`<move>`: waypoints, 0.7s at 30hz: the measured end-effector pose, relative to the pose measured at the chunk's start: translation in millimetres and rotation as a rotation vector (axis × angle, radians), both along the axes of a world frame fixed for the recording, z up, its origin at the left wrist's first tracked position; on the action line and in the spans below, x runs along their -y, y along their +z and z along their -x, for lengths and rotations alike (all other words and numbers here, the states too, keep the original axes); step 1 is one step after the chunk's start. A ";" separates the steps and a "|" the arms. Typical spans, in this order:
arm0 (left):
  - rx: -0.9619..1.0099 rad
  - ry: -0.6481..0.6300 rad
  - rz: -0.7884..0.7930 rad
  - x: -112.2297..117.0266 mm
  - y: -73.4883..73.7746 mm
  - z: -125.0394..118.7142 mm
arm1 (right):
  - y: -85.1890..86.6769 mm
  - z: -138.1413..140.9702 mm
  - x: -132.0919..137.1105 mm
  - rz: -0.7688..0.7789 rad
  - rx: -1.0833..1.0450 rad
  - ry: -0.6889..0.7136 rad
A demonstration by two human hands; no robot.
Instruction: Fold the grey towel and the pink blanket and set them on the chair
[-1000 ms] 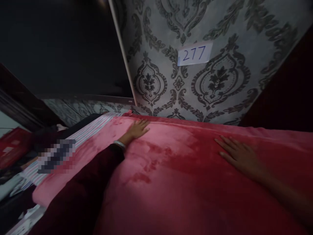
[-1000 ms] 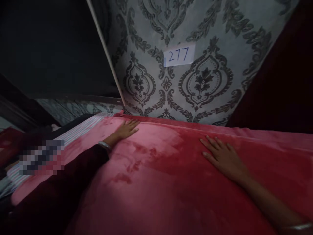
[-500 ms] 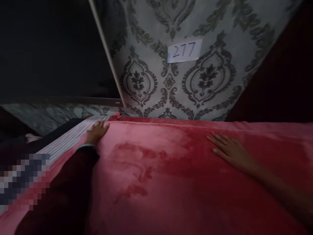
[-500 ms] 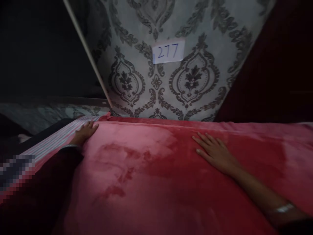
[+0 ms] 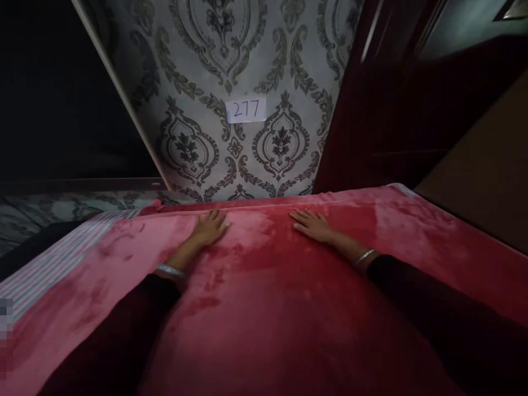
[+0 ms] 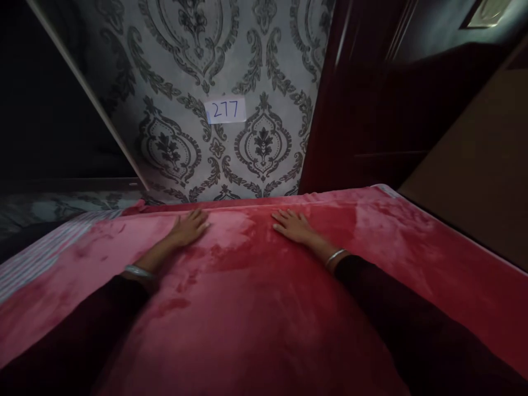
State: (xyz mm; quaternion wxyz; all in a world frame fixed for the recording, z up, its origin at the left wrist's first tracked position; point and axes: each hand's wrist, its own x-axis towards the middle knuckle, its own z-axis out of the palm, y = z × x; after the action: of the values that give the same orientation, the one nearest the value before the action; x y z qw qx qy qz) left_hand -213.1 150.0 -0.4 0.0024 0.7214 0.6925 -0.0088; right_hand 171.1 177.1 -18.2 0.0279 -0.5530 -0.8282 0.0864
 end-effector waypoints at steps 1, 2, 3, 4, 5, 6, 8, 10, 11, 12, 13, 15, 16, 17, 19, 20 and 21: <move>0.013 -0.005 0.006 3.0 -3.1 -12.0 | 5.9 14.4 5.1 -0.003 -0.023 -0.023; 0.018 0.001 -0.003 5.5 -6.3 -21.5 | 10.6 31.5 11.1 -0.028 -0.054 -0.016; 0.019 0.014 -0.016 7.4 -9.4 -28.0 | 13.5 50.6 17.4 -0.044 -0.074 0.031; 0.016 0.024 -0.028 8.6 -11.9 -31.7 | 14.6 70.6 23.4 -0.049 -0.088 0.092; 0.011 0.025 -0.037 9.0 -13.8 -32.9 | 13.8 90.2 28.4 -0.049 -0.101 0.156; 0.007 0.021 -0.043 8.8 -15.0 -32.4 | 11.6 107.9 31.8 -0.056 -0.111 0.213; -0.004 0.015 -0.052 7.0 -15.7 -29.2 | 5.0 132.7 32.4 -0.080 -0.121 0.278; -0.014 0.019 -0.050 4.6 -15.1 -26.5 | -0.9 137.1 24.3 -0.093 -0.106 0.258; -0.016 0.019 -0.047 3.7 -14.8 -25.9 | -3.0 130.6 17.6 -0.092 -0.092 0.228; -0.018 0.016 -0.043 2.9 -14.6 -25.6 | -4.5 118.4 9.7 -0.087 -0.075 0.192; -0.019 0.010 -0.041 2.4 -14.6 -25.5 | -5.7 101.0 1.2 -0.079 -0.054 0.148; -0.020 0.002 -0.040 1.5 -15.5 -25.3 | -7.8 53.2 -15.5 -0.073 -0.015 0.060; -0.022 0.001 -0.038 1.1 -16.2 -24.9 | -9.0 24.6 -22.7 -0.073 0.010 -0.012; -0.024 0.001 -0.036 0.5 -16.9 -24.3 | -10.3 -5.9 -28.8 -0.073 0.032 -0.082; -0.023 0.001 -0.038 -1.0 -18.4 -22.7 | -13.7 -68.9 -37.1 -0.073 0.076 -0.212; -0.020 -0.001 -0.042 -1.9 -18.9 -21.8 | -15.5 -99.7 -39.3 -0.070 0.088 -0.260; -0.017 -0.004 -0.050 -2.8 -19.3 -20.8 | -17.3 -128.9 -40.4 -0.070 0.094 -0.302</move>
State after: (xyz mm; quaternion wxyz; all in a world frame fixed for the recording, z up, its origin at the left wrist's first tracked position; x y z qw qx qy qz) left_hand -192.3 152.8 -19.7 -0.0213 0.7227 0.6908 0.0023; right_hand 300.0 217.6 -35.5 0.0211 -0.6734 -0.7385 0.0266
